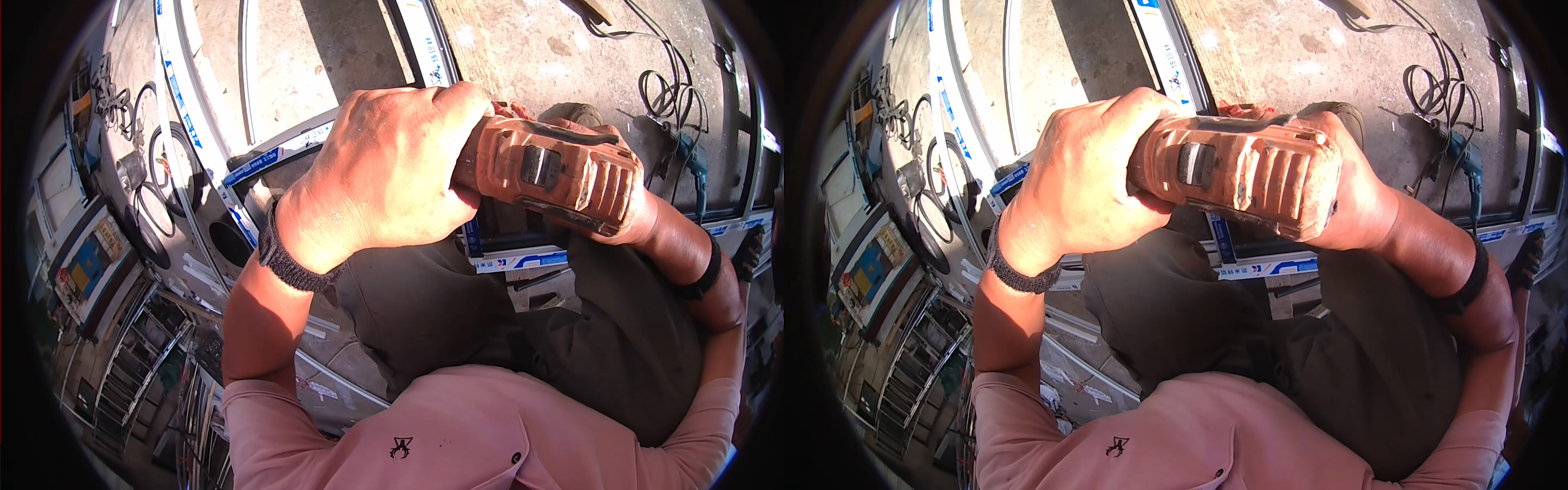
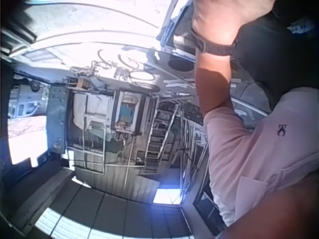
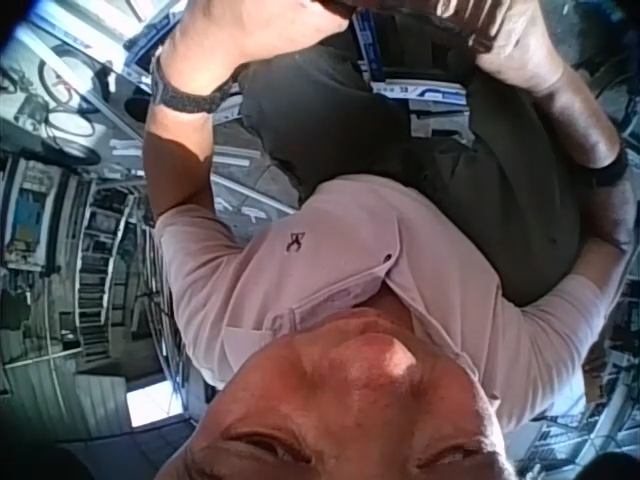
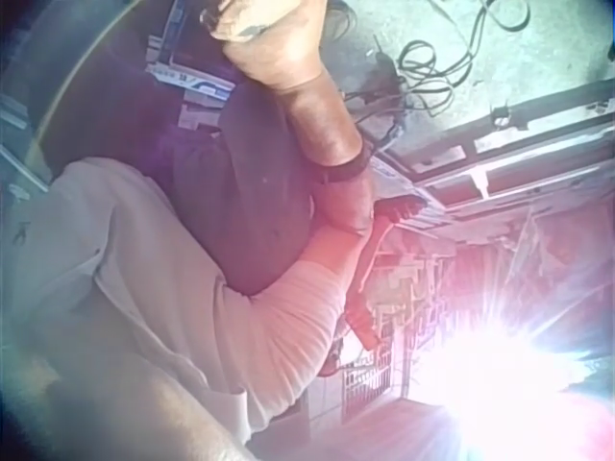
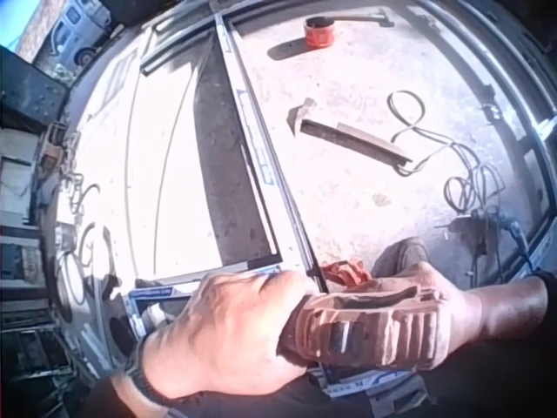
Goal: Assembling an aluminum window frame by measuring, fitting sections, and drilling holes.
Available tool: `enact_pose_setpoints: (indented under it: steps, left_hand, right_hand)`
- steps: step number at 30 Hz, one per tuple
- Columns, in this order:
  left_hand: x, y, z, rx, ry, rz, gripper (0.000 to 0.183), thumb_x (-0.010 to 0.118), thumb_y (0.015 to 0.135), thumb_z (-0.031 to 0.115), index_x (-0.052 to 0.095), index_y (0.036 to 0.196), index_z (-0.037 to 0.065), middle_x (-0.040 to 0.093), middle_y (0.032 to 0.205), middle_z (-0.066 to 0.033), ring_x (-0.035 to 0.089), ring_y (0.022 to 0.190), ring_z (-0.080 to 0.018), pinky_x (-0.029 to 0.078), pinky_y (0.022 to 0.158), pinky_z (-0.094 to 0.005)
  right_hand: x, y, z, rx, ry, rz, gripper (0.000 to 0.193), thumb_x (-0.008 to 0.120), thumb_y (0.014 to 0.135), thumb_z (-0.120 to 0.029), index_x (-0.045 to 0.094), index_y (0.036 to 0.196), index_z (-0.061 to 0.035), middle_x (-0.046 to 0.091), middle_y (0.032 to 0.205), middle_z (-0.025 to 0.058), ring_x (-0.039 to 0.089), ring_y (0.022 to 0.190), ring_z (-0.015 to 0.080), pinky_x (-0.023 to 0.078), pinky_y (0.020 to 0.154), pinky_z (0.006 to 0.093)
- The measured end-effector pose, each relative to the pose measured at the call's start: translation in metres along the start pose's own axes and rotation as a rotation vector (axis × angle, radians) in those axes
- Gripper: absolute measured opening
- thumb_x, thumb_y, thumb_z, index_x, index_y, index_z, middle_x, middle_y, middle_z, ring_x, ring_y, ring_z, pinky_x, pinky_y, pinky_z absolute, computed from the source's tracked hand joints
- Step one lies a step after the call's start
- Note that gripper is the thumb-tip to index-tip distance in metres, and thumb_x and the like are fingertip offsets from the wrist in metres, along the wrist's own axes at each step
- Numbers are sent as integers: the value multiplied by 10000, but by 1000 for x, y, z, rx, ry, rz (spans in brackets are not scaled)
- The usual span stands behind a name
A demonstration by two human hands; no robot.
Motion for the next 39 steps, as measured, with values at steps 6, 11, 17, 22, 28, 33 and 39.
enact_pose_setpoints:
  steps: [6,11,17,22,28,33,39]
  left_hand:
    - [-1,-2,-2,2,-80,-148,500,820,535,149,595,975,71,655,781,-144,660,734,-379,519,620,-417]
    - [-14,-1,-27,14,-225,-133,674,811,693,391,581,1219,37,650,1119,-149,647,1038,-279,489,930,-382]
    - [14,-60,-157,-473,178,-92,836,809,721,498,499,1370,71,561,1350,-177,525,1262,-348,399,1081,-435]
    - [92,-53,-173,-488,426,-207,808,824,704,377,511,1348,1,603,1262,-209,572,1183,-360,451,1012,-422]
    - [99,-47,-197,-386,476,-225,581,790,733,282,609,1228,38,681,1052,-155,671,948,-326,537,831,-406]
    - [98,-50,-201,-420,400,-263,602,783,675,250,610,1224,77,682,1011,-138,670,902,-343,543,815,-419]
    - [98,-40,-195,-377,315,-268,433,775,715,142,624,1096,0,660,958,-170,647,861,-376,523,753,-418]
  right_hand:
    - [5,9,-5,161,159,-97,521,823,695,-246,654,1141,-37,679,1085,125,704,853,269,558,794,346]
    - [-18,-13,6,336,236,-80,473,835,659,-237,682,1083,-93,682,1099,132,680,935,271,516,890,361]
    - [-37,-31,28,1149,507,101,313,639,883,-209,658,1127,-12,661,830,-4,549,684,26,445,600,202]
    - [-17,-63,67,1217,913,170,369,645,856,-212,615,1155,3,676,880,62,629,709,85,520,630,213]
    - [15,-85,106,1282,1205,161,395,679,824,-158,605,1171,15,671,966,111,668,700,138,565,615,269]
    - [29,-87,117,1338,1337,156,475,736,808,-201,574,1194,22,653,980,133,634,726,156,532,628,280]
    - [38,-90,130,1356,1513,165,432,704,812,-116,579,1210,-3,652,1020,159,659,775,203,558,678,307]
Point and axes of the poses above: each hand's wrist, its own y-axis towards the middle knuckle, its own x-axis out of the palm, z = x × y, the point moved 2 cm from there along y, towards the middle knuckle
